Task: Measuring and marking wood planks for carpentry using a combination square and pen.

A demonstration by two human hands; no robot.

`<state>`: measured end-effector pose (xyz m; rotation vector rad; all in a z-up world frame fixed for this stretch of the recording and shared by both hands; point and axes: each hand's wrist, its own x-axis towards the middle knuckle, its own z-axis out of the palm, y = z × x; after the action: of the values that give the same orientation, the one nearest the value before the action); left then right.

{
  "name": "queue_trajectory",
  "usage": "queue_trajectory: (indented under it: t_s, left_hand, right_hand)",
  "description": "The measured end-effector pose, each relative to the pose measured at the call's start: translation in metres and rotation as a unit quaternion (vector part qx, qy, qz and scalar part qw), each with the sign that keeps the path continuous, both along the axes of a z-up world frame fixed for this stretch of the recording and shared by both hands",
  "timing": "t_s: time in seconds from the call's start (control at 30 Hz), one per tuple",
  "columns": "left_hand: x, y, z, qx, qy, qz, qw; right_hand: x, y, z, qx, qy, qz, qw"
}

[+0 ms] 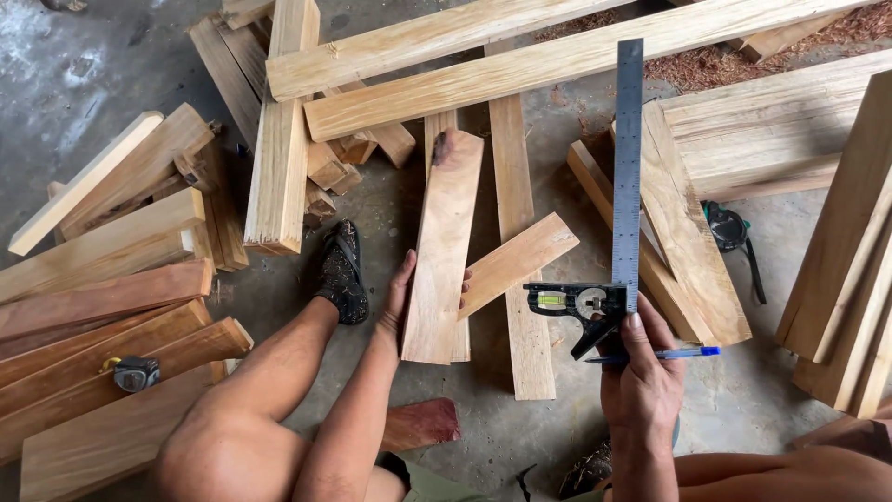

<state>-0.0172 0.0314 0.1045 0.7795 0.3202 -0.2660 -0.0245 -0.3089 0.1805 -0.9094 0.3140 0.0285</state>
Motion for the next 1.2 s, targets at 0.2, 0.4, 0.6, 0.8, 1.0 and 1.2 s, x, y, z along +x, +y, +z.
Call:
queue_trajectory:
  t_s: [0.2,0.4,0.6,0.8,1.0,1.2]
  left_hand:
    - [0.021,-0.006,-0.048,0.405,-0.074,-0.108,0.905]
    - [0.017,-0.026,-0.052,0.830,-0.145,-0.206,0.498]
    - [0.014,-0.012,-0.013,0.505,-0.105,0.095,0.852]
    - [-0.032,-0.011,0.023,0.228,-0.021,0.041,0.973]
    - [-0.072,0.054,0.031,0.328,0.079,0.220,0.915]
    - [-0.071,0.057,0.016,0.358,0.060,0.267,0.893]
  right_hand:
    - [-0.003,0.006,0.001,-0.008,-0.001,0.006,1.000]
    - [-0.004,0.013,-0.018,-0.019,0.000,0.041,0.999]
    - [-0.011,0.062,-0.049,-0.062,0.017,0.124,0.990]
    - [-0.029,0.129,-0.066,-0.277,0.009,0.332,0.902]
    - [0.021,0.162,-0.138,-0.470,-0.062,0.280,0.835]
    - [0.038,0.179,-0.111,-0.395,-0.087,0.342,0.848]
